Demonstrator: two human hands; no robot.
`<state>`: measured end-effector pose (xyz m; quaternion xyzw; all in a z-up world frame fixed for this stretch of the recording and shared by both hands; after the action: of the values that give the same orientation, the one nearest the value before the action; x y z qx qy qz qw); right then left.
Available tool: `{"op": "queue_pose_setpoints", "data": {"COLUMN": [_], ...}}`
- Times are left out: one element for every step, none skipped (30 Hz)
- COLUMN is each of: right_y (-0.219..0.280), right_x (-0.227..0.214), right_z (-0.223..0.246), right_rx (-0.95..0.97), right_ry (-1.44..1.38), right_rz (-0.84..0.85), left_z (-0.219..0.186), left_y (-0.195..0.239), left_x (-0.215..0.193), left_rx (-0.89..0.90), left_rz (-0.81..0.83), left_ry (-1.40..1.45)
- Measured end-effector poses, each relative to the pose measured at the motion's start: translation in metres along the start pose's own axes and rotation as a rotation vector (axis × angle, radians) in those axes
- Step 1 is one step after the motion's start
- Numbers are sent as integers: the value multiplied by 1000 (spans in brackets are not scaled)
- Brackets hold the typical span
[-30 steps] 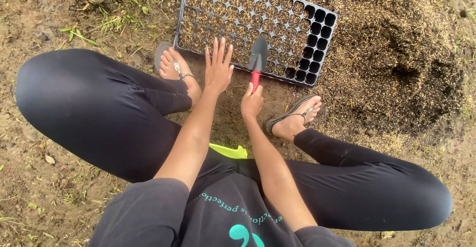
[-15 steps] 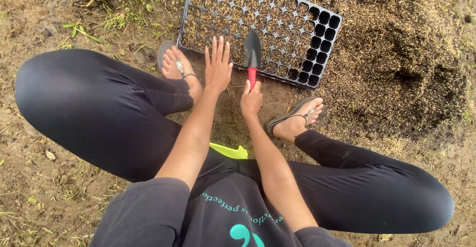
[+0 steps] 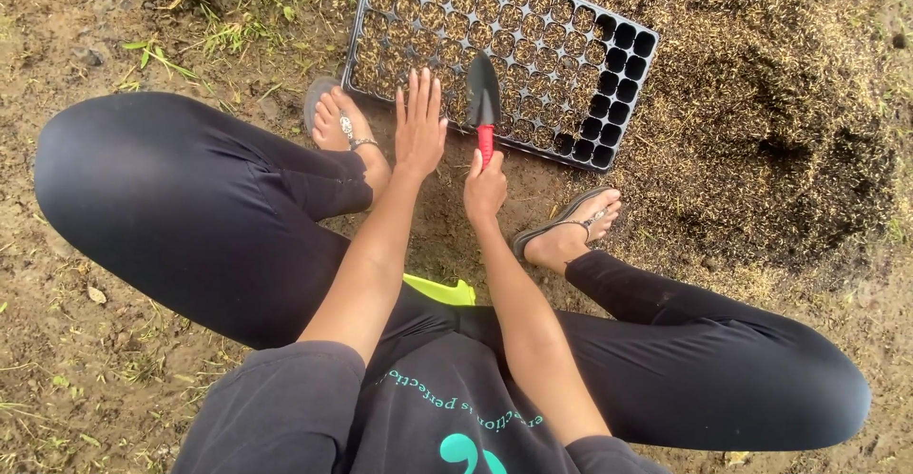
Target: Filling a plastic seed tray with soil using a hand trowel and leveling it by hand in an outdoor field.
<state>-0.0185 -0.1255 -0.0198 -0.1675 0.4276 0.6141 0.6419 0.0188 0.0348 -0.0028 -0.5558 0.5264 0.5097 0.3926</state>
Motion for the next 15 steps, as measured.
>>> {"op": "queue_pose_setpoints", "data": {"right_y": [0, 0, 0, -2, -2, -2, -2, -3, -5, -4, -4, -4, -4, -5, -3], "right_x": [1, 2, 3, 3, 3, 2, 3, 1, -1, -2, -4, -5, -6, -7, -8], "right_z": [-2, -4, -6, -5, -6, -6, -10, -15, -19, -21, -23, -25, -28, -31, -35], "right_rx": [-2, -5, -6, -7, -7, -6, -5, 33, 69, 68, 75, 82, 84, 79, 79], "right_ry": [-1, 18, 38, 38, 13, -12, -10, -45, -81, -80, -97, -113, -115, -102, -89], "right_rz": [0, 9, 18, 17, 14, 10, 10, -32, -74, -75, -80, -84, -87, -87, -88], "left_z": [0, 1, 1, 1, 1, 0, -2, -4, -5, -8, -8, -9, -10, -9, -9], "left_y": [0, -1, -1, -2, -1, -1, -1, -2, -4, -8, -12, -16, -19, -22, -22], "left_x": [1, 2, 3, 2, 2, 2, 2, 2, 1, 0, 0, 0, -1, -1, -1], "left_rx": [-1, 1, 4, 4, 5, 7, 7, 3, -1, -2, -26, -51, -47, -66, -81], "left_rz": [-2, -4, -6, -7, 10, 28, 29, 23, 14, 13, 13, 13, 13, 33, 56], "left_ry": [-1, -1, -1, -1, 49, 99, 101, 106, 110, 111, 101, 91, 91, 96, 101]}}
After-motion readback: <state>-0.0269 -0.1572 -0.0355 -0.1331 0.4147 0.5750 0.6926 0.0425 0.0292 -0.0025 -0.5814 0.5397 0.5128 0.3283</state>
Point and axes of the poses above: each hand's wrist, its own y-axis away from the middle knuckle, its own x-axis out of the palm, z = x × y, the point moved 5 cm from there along -y, towards the middle knuckle, and after that the axes turned 10 degrees about -y, right-handed, at the moved point
